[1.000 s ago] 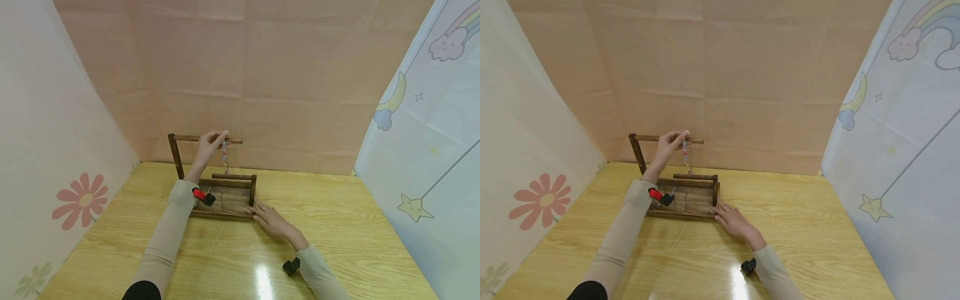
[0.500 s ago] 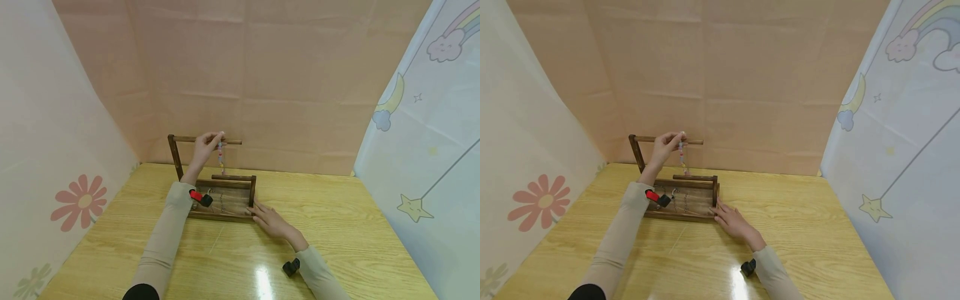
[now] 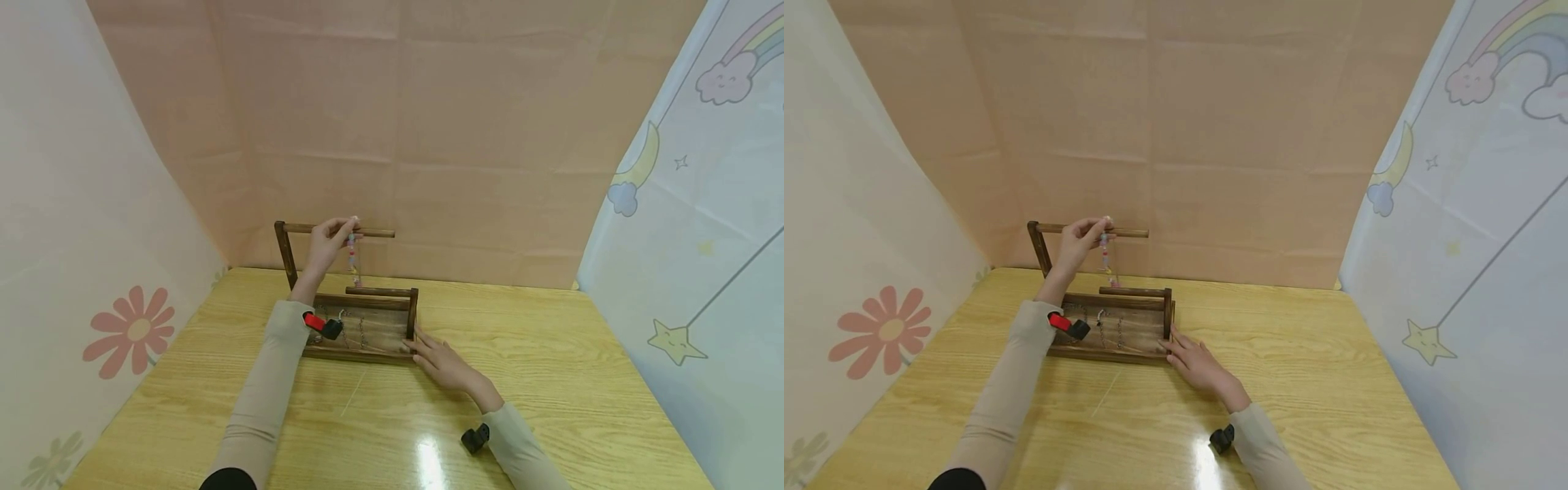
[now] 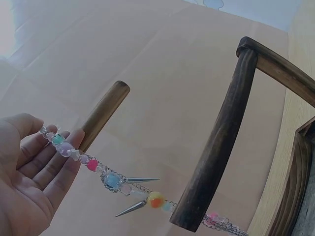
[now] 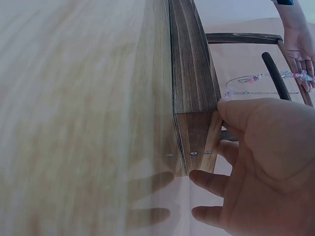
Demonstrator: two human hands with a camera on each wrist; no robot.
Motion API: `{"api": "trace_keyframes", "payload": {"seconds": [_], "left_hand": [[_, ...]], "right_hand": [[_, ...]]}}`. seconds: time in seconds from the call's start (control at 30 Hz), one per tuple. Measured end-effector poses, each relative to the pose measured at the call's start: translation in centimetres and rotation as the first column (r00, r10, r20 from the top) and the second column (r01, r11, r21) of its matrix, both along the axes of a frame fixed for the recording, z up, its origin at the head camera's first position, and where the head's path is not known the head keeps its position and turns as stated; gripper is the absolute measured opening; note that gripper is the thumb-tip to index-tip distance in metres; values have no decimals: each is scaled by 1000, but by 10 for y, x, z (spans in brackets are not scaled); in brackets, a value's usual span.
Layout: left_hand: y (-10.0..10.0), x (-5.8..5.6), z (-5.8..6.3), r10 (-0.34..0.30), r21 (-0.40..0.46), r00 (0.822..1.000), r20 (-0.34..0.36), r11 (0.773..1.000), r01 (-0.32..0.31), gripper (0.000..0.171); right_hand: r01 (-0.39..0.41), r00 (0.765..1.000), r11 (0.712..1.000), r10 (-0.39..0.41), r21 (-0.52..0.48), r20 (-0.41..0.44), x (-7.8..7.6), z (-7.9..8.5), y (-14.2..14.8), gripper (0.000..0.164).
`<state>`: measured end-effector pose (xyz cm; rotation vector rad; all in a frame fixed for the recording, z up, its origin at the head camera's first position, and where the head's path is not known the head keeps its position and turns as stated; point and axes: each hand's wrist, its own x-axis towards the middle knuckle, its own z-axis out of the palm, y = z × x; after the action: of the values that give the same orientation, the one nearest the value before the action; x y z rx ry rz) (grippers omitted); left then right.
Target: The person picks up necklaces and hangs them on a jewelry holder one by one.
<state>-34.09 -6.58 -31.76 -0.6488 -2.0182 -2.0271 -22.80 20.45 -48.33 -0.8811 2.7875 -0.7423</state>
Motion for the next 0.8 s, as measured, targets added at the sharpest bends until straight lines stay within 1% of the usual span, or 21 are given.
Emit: {"api": "trace_keyframes", "payload": {"seconds": [0.1,0.27,0.33,0.5,0.67,0.8], "left_hand": [[-2,0,-1,6,0,1000,-1,1000,-6,28],[-6,0,-2,1,1,1000,3,1000,-1,33],[-8,-4,-6,3,7,1000,4,1000,-3,34],[-14,-13,-17,34,13,999,-3,999,-34,32],[-18,-13,-19,38,13,999,-28,999,-38,34],[-21,-13,-20,54,15,998,-25,998,-53,40]], "right_hand": [[0,1000,1000,0,-4,3,1,1,-1,44],[0,1000,1000,0,-2,-2,2,2,-1,44],[0,1000,1000,0,-2,-5,2,2,-1,44],[-5,1000,1000,5,-16,-5,2,2,-1,44],[-8,1000,1000,8,-27,-6,3,1,-1,44],[-8,1000,1000,7,-31,-8,3,0,-1,44]]}}
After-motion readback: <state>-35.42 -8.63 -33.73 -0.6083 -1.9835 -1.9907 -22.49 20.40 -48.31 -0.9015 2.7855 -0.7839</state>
